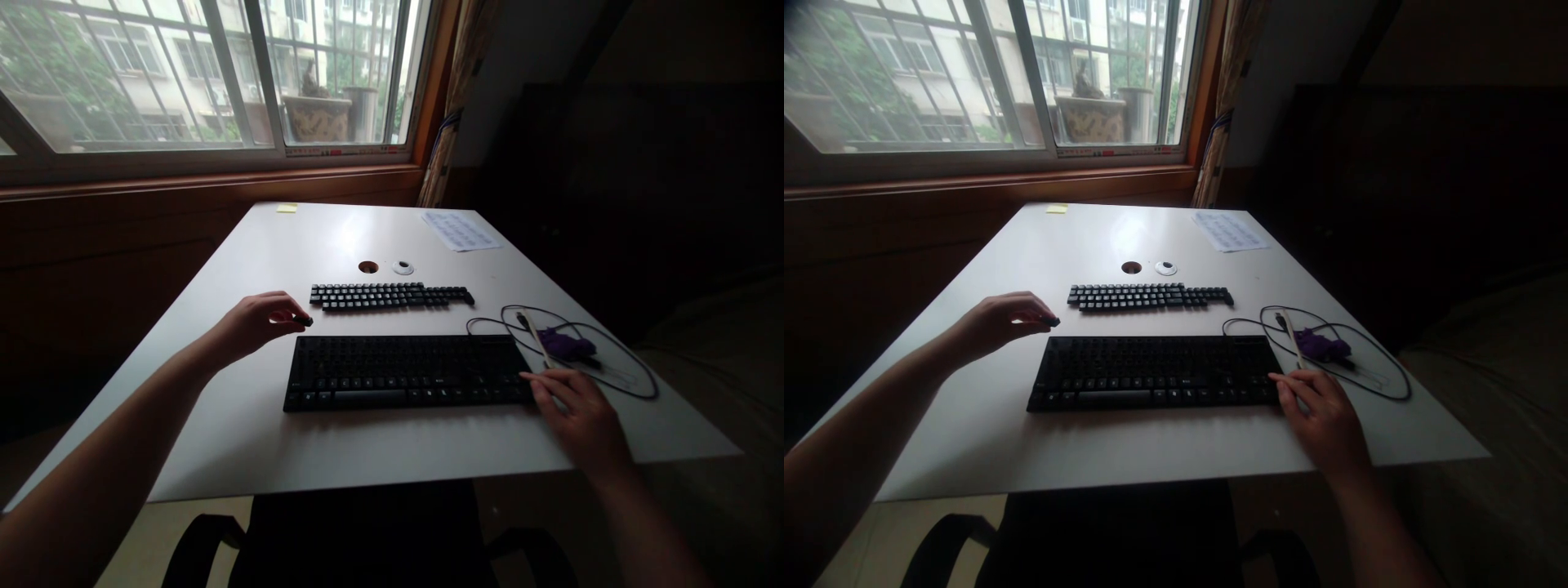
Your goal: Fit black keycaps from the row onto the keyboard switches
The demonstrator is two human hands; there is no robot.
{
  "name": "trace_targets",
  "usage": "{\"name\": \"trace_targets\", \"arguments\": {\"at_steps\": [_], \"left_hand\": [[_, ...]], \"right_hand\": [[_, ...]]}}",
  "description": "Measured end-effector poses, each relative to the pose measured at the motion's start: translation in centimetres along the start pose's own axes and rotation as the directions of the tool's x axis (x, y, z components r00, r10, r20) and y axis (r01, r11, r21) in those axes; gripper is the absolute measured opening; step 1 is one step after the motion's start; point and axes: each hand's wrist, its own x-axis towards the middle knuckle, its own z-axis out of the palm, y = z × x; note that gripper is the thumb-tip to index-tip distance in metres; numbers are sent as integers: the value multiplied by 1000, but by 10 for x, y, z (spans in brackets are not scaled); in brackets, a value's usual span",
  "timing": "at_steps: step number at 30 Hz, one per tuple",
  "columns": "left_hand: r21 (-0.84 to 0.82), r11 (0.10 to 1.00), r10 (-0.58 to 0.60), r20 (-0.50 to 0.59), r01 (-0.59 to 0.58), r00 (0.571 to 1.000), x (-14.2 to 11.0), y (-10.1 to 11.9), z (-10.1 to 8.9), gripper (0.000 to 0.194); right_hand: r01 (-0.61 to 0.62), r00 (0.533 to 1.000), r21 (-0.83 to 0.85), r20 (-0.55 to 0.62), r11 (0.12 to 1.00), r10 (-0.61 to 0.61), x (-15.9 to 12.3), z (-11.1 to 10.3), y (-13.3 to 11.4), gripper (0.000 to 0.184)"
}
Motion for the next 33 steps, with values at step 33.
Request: {"name": "trace_targets", "arguments": {"at_steps": [33], "left_hand": [[23,996,-86,-132,90,988,-85,-3,51,25]], "right_hand": [[5,1000,-1,0,1000,-5,0,0,0,24]]}}
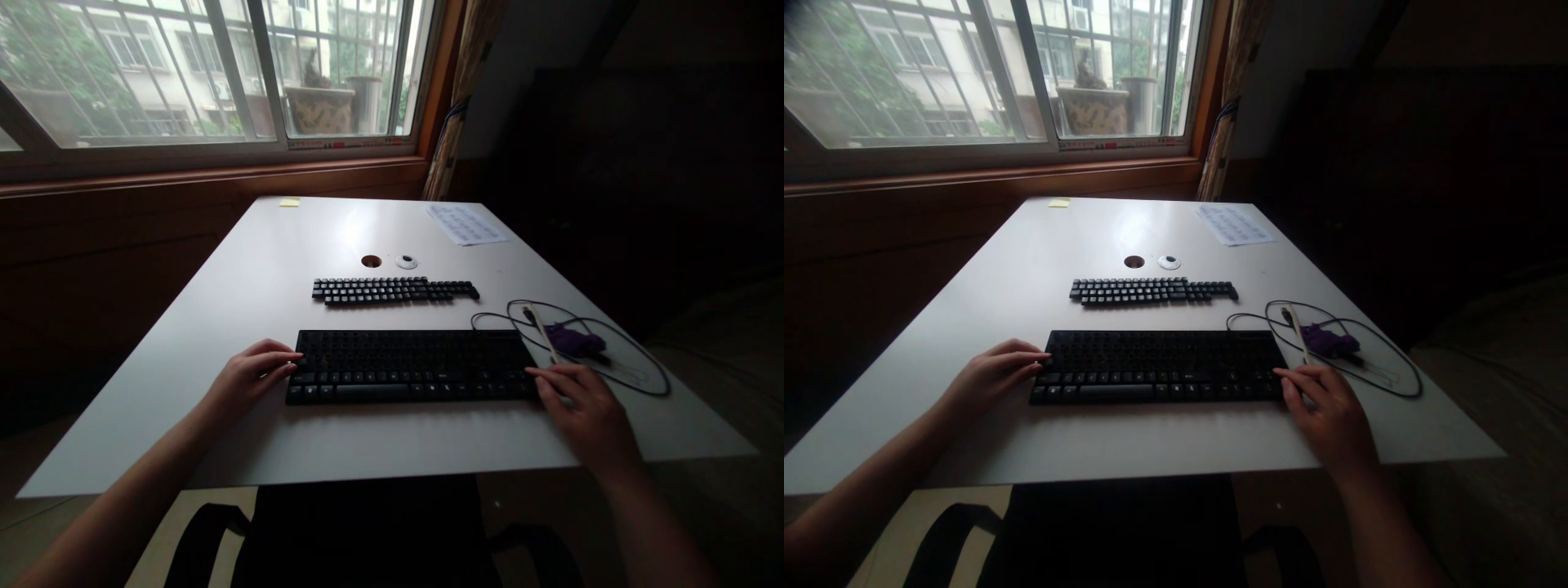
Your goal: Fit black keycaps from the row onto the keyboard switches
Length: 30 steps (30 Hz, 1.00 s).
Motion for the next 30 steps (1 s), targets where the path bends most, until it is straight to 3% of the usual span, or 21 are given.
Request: {"name": "trace_targets", "arguments": {"at_steps": [14,30], "left_hand": [[-101,994,-34,19,36,999,-2,3,1,20],[-88,996,29,16,-28,999,-1,2,2,19]], "right_hand": [[-2,1000,-6,-2,1000,2,2,0,-3,24],[-10,1000,-6,14,1000,10,1,-1,-3,24]]}}
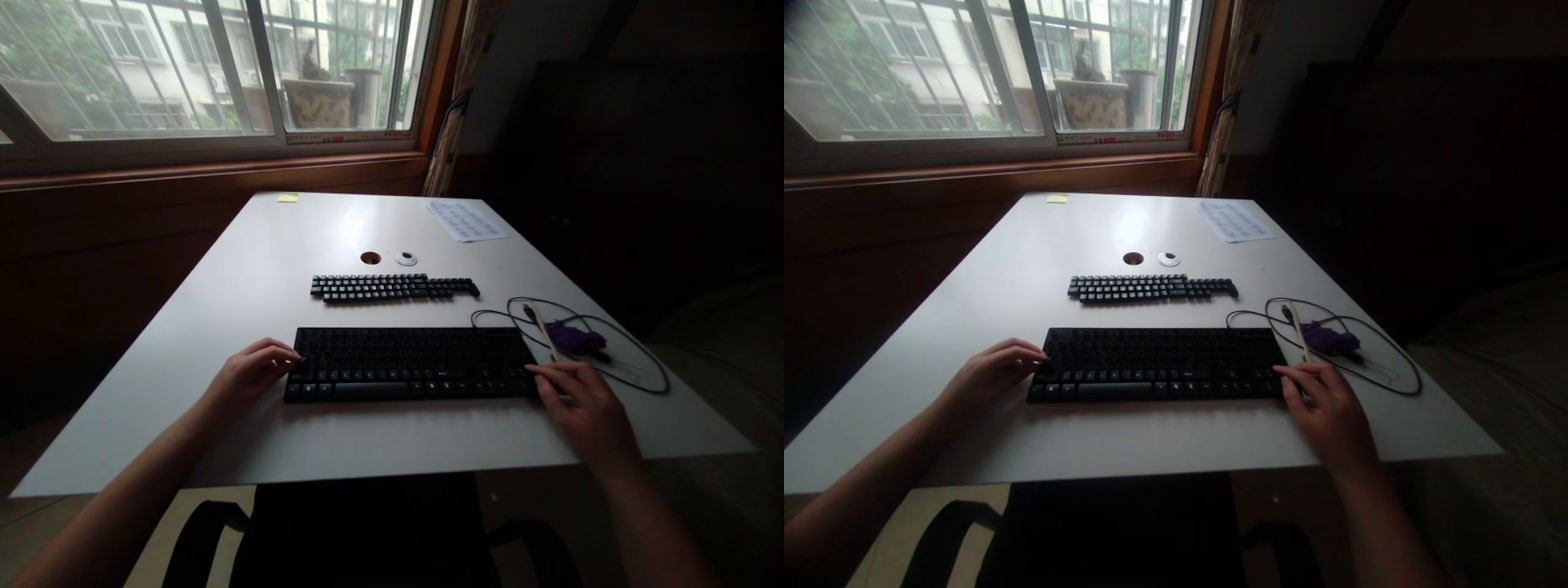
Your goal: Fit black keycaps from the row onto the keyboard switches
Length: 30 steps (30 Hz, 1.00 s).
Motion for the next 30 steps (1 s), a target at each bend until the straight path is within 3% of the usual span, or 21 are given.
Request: {"name": "trace_targets", "arguments": {"at_steps": [19,30], "left_hand": [[59,993,100,0,-99,995,-2,2,0,14],[21,1000,-22,-21,22,1000,-1,3,-1,21]], "right_hand": [[-7,1000,1,0,1000,7,-1,1,0,24],[-31,999,20,8,999,31,0,1,0,25]]}}
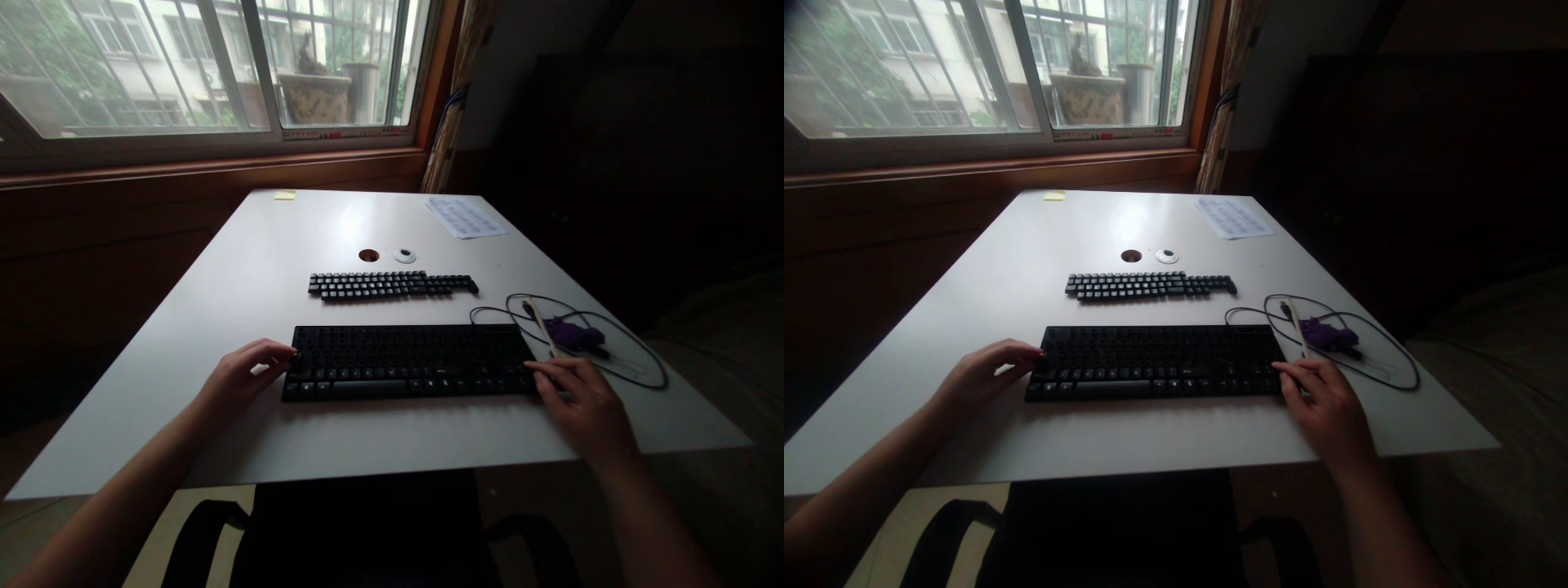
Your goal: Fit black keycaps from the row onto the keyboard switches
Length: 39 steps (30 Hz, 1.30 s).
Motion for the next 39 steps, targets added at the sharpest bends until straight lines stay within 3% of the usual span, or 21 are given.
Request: {"name": "trace_targets", "arguments": {"at_steps": [6,15,28,39], "left_hand": [[21,998,64,4,-64,998,1,1,-1,21],[18,998,59,-13,-59,998,2,2,-2,21],[200,948,257,-20,-248,966,-2,0,1,24],[377,835,370,154,-401,916,2,12,-9,38]], "right_hand": [[-1,1000,-13,-3,1000,1,0,0,-1,24],[-4,1000,-24,-4,1000,4,0,0,0,25],[1,1000,-15,-3,1000,-1,0,1,0,25],[23,1000,-38,-7,999,-24,0,0,-1,25]]}}
